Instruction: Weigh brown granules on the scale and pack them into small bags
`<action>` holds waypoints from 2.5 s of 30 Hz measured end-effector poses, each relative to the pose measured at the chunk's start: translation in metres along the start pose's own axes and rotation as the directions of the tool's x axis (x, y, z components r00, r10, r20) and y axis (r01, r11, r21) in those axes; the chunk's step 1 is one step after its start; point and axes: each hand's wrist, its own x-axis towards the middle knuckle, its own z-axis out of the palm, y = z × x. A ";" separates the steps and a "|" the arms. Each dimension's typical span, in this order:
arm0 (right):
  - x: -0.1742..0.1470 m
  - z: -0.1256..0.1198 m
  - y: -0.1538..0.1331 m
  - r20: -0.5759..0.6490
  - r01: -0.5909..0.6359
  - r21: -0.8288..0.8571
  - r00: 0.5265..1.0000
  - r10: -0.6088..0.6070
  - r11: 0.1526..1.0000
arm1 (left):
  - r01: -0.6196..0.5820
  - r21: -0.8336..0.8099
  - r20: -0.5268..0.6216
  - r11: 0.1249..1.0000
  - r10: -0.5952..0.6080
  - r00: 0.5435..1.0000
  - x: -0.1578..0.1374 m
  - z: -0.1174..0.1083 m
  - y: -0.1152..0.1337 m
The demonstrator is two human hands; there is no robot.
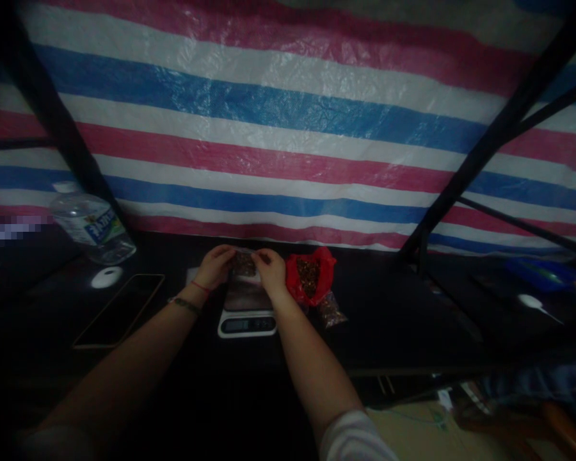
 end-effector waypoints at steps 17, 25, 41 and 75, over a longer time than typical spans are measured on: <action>-0.002 0.001 0.002 -0.035 -0.011 -0.032 0.999 0.010 0.999 | -0.074 0.098 0.007 0.992 0.073 0.997 -0.002 0.001 0.002; -0.002 0.003 0.005 -0.004 0.015 -0.008 1.000 -0.015 1.000 | -0.093 0.210 0.060 0.973 0.082 0.995 -0.002 0.000 -0.003; -0.007 0.003 -0.008 0.082 0.091 -0.132 0.993 -0.080 0.987 | -0.178 0.420 0.159 0.890 0.121 0.980 -0.007 0.003 0.004; -0.006 -0.039 -0.062 -0.169 0.198 -0.095 0.963 -0.212 0.976 | -0.188 0.242 0.096 0.952 0.170 0.981 -0.001 -0.005 0.003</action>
